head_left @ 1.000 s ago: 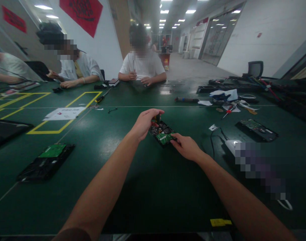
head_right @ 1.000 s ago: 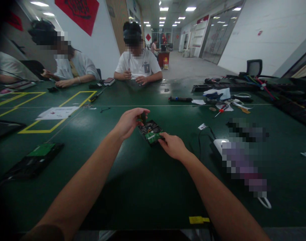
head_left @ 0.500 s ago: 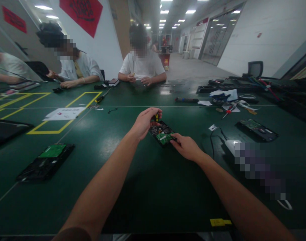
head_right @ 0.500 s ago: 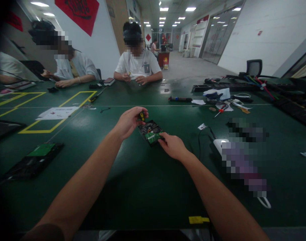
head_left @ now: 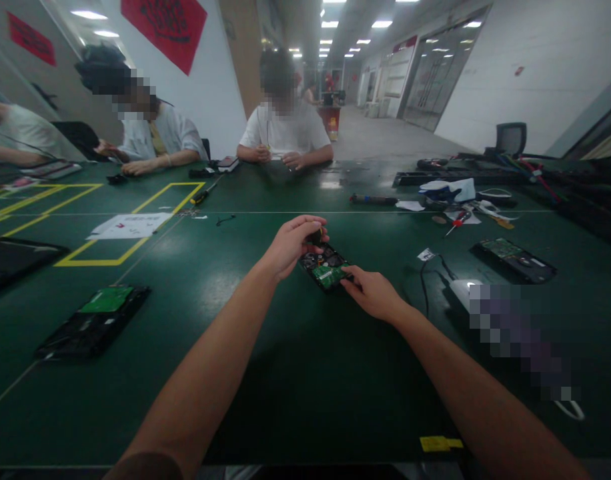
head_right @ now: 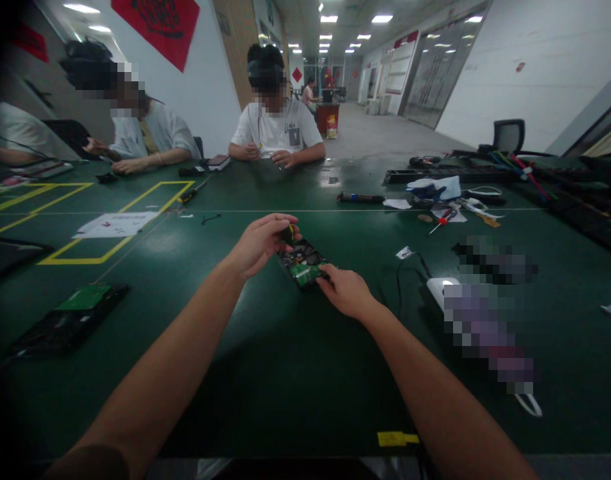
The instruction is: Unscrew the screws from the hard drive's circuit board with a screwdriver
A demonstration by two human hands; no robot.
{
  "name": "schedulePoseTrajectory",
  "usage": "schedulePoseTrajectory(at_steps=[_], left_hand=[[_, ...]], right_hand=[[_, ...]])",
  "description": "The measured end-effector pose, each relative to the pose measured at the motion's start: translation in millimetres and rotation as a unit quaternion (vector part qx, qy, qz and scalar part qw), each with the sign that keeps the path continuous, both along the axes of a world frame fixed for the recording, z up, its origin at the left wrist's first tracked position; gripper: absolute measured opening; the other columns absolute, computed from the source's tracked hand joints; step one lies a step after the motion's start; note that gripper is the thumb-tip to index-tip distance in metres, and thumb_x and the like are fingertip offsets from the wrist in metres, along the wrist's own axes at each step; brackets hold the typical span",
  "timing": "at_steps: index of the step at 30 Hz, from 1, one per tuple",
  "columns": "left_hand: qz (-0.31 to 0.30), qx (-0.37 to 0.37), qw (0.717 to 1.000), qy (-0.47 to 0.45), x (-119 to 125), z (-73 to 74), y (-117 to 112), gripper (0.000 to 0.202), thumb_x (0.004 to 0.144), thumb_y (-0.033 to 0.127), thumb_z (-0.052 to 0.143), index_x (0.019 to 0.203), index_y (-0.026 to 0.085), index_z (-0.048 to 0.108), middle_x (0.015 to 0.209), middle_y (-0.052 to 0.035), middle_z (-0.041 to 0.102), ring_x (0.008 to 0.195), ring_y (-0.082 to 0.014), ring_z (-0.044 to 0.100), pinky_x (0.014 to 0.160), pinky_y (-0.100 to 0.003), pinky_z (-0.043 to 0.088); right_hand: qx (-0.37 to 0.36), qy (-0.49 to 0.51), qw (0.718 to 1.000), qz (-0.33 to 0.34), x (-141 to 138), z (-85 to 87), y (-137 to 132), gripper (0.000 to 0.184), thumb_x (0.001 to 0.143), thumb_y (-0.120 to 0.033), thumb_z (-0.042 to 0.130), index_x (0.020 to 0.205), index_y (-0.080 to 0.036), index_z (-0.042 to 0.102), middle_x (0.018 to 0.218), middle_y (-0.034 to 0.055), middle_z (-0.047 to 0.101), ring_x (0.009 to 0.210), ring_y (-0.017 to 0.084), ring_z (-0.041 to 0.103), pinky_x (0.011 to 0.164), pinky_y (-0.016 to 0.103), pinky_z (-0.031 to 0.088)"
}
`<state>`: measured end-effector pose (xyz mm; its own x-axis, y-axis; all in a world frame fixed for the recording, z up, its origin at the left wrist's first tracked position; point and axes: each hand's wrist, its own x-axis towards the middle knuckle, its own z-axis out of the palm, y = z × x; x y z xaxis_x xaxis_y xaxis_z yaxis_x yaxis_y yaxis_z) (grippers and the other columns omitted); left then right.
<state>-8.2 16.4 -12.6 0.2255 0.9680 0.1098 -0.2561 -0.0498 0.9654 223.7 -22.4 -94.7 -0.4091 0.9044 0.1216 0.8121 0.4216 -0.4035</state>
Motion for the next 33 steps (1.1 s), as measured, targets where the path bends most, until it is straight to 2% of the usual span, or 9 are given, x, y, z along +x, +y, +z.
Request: schedulePoseTrajectory(at_steps=[5,12,15,18,24,30,33], left_hand=[[-0.007,-0.014,1.0,-0.014,2.5,-1.1,-1.0,0.019,0.085,0.032,0.071,0.097,0.017,0.065,0.101,-0.008,0.069,0.092,-0.0206,0.069,0.068,-0.03,0.055],[0.048,0.044,0.996,0.06,-0.2,-1.2,1.5,0.022,0.087,0.035,0.064,0.092,0.017,0.076,0.117,-0.0108,0.069,0.107,-0.0232,0.059,0.065,-0.026,0.051],[0.044,0.037,0.997,0.058,-0.6,0.0,1.3,0.02,0.087,0.032,0.064,0.096,0.018,0.076,0.113,-0.01,0.069,0.102,-0.022,0.061,0.063,-0.025,0.05],[0.02,0.009,1.0,0.017,-0.2,1.4,0.2,0.019,0.086,0.028,0.064,0.102,0.021,0.071,0.103,-0.0074,0.068,0.094,-0.0205,0.067,0.061,-0.025,0.049],[0.001,0.002,1.0,-0.026,0.3,0.1,1.5,0.013,0.09,0.028,0.062,0.095,0.019,0.069,0.096,-0.0076,0.068,0.09,-0.0194,0.068,0.067,-0.03,0.055],[0.03,0.045,0.998,0.039,0.2,-2.4,1.4,0.02,0.084,0.038,0.075,0.09,0.02,0.072,0.102,-0.006,0.069,0.089,-0.0163,0.061,0.063,-0.023,0.049],[0.037,0.059,0.995,0.071,-1.4,-2.3,1.4,0.02,0.084,0.039,0.073,0.091,0.021,0.076,0.109,-0.0065,0.071,0.095,-0.0178,0.061,0.062,-0.023,0.047]], right_hand=[[-0.004,-0.005,1.0,-0.006,-0.4,1.1,-0.8,0.038,0.104,-0.041,0.052,0.136,-0.021,0.06,0.088,0.005,0.073,0.071,0.018,0.063,0.063,0.028,0.036],[-0.008,-0.005,1.0,-0.005,-0.6,4.2,-1.7,0.039,0.105,-0.041,0.05,0.137,-0.02,0.059,0.087,0.0046,0.072,0.071,0.018,0.063,0.063,0.028,0.037],[-0.014,-0.006,1.0,-0.006,-0.4,5.0,-1.8,0.04,0.105,-0.042,0.05,0.138,-0.021,0.059,0.089,0.0053,0.073,0.073,0.018,0.064,0.063,0.029,0.037],[-0.019,-0.005,1.0,-0.01,-0.4,4.8,-1.8,0.04,0.105,-0.043,0.049,0.138,-0.022,0.059,0.09,0.0055,0.073,0.073,0.018,0.064,0.064,0.029,0.038],[-0.016,0.001,1.0,-0.001,-0.5,3.2,-0.6,0.041,0.105,-0.042,0.049,0.139,-0.021,0.059,0.089,0.0054,0.073,0.072,0.018,0.064,0.064,0.028,0.039],[-0.009,-0.011,1.0,-0.01,-1.3,5.1,-1.2,0.04,0.105,-0.042,0.051,0.138,-0.022,0.06,0.088,0.0047,0.074,0.071,0.018,0.064,0.063,0.028,0.037],[-0.01,-0.012,1.0,-0.014,-1.0,4.8,-1.5,0.04,0.104,-0.042,0.052,0.139,-0.023,0.06,0.088,0.0044,0.074,0.072,0.018,0.064,0.063,0.028,0.037]])
